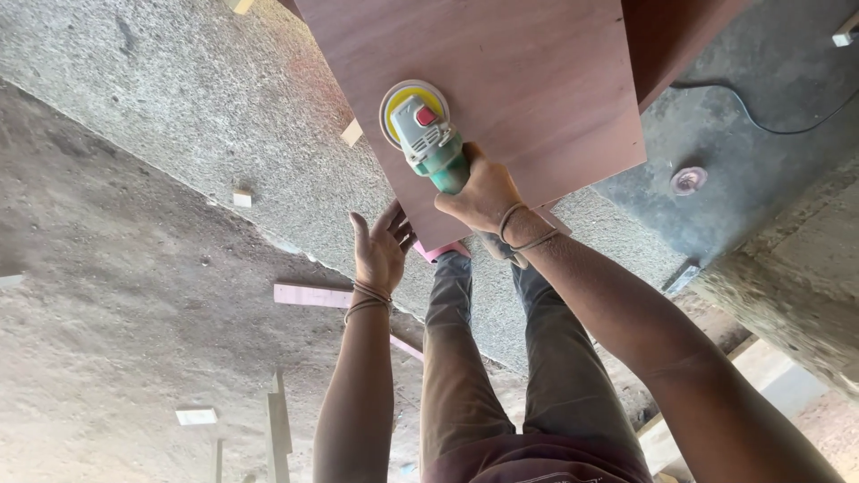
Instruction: Sand the surface of a square wooden piece using an electric angle grinder with a sanding disc.
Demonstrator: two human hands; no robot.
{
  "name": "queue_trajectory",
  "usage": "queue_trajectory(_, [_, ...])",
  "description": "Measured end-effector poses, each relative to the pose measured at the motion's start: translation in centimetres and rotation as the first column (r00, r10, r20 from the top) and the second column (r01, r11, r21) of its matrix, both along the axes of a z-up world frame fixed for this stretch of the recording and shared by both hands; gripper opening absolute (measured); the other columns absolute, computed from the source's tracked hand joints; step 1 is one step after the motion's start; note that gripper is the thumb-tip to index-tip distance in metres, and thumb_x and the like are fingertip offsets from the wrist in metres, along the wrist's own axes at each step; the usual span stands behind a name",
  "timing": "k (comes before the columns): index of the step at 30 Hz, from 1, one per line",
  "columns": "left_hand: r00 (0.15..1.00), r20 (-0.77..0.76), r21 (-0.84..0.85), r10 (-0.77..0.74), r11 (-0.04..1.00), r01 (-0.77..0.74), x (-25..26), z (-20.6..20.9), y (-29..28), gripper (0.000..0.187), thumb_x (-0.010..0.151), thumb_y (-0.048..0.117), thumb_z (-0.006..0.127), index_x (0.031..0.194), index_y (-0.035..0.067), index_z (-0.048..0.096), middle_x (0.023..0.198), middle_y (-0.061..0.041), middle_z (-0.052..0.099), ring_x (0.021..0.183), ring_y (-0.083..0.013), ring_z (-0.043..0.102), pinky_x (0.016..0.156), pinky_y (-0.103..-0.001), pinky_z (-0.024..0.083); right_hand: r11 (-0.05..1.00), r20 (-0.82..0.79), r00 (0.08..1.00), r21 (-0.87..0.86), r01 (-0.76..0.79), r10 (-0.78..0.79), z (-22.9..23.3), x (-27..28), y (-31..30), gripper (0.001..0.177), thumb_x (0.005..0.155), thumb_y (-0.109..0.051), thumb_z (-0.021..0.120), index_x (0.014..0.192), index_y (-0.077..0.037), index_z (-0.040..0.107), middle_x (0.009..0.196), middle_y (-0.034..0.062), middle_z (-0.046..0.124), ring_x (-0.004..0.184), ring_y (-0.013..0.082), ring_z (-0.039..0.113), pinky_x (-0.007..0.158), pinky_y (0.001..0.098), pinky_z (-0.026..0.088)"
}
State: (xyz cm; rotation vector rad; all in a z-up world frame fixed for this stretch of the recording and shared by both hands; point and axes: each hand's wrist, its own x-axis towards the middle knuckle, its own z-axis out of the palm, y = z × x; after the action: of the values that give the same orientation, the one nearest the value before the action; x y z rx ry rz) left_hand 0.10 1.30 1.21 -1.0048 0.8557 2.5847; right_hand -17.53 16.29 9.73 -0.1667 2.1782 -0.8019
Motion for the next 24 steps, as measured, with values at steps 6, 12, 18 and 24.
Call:
queue_trajectory(6, [0.999, 0.037, -0.027, 0.0, 1.0, 0.001, 0.3, -0.5, 0.2, 0.126, 0.079, 0.094, 0.027, 0.157, -0.005, 0.034, 0.157, -0.026, 0.046, 0.143, -0.0391, 0.046, 0.122, -0.051, 0.029, 0.999, -0.04, 0.999, -0.042, 0.007, -0.009, -0.7, -1.1, 3.1, 0.064, 0.07, -0.029, 0.072, 0.125, -0.003, 0.054, 0.102, 0.0166, 0.074, 0.089, 0.0297, 0.076, 0.083, 0.0402, 0.063])
queue_trajectory(12, [0.999, 0.051, -0.05, 0.008, 0.999, -0.006, 0.4, -0.8, 0.3, 0.127, 0.079, 0.094, 0.028, 0.157, -0.005, 0.034, 0.156, -0.026, 0.046, 0.143, -0.0393, 0.046, 0.122, -0.051, 0.03, 0.997, -0.105, 0.993, -0.074, 0.036, -0.043, -0.6, -2.7, 6.2, 0.06, 0.07, -0.027, 0.074, 0.122, -0.002, 0.057, 0.102, 0.0151, 0.073, 0.089, 0.0282, 0.074, 0.081, 0.04, 0.062])
queue_trajectory(18, [0.997, 0.074, -0.079, 0.004, 0.997, 0.002, 0.1, -0.5, 0.2, 0.13, 0.076, 0.096, 0.03, 0.156, -0.007, 0.034, 0.155, -0.026, 0.047, 0.143, -0.0394, 0.046, 0.122, -0.051, 0.03, 0.989, -0.098, 0.99, -0.112, 0.095, -0.106, -0.9, -4.4, 9.2, 0.054, 0.071, -0.025, 0.074, 0.117, -0.001, 0.06, 0.098, 0.0118, 0.072, 0.085, 0.0236, 0.072, 0.079, 0.0374, 0.062])
queue_trajectory(24, [0.994, 0.108, -0.108, 0.007, 0.994, 0.005, 0.0, -0.3, 0.3, 0.132, 0.075, 0.097, 0.031, 0.156, -0.008, 0.034, 0.154, -0.027, 0.048, 0.142, -0.0396, 0.047, 0.122, -0.05, 0.031, 0.98, -0.093, 0.982, -0.125, 0.154, -0.166, -0.7, -6.0, 12.3, 0.055, 0.07, -0.025, 0.075, 0.117, -0.001, 0.059, 0.098, 0.0089, 0.071, 0.086, 0.0206, 0.07, 0.078, 0.0355, 0.061])
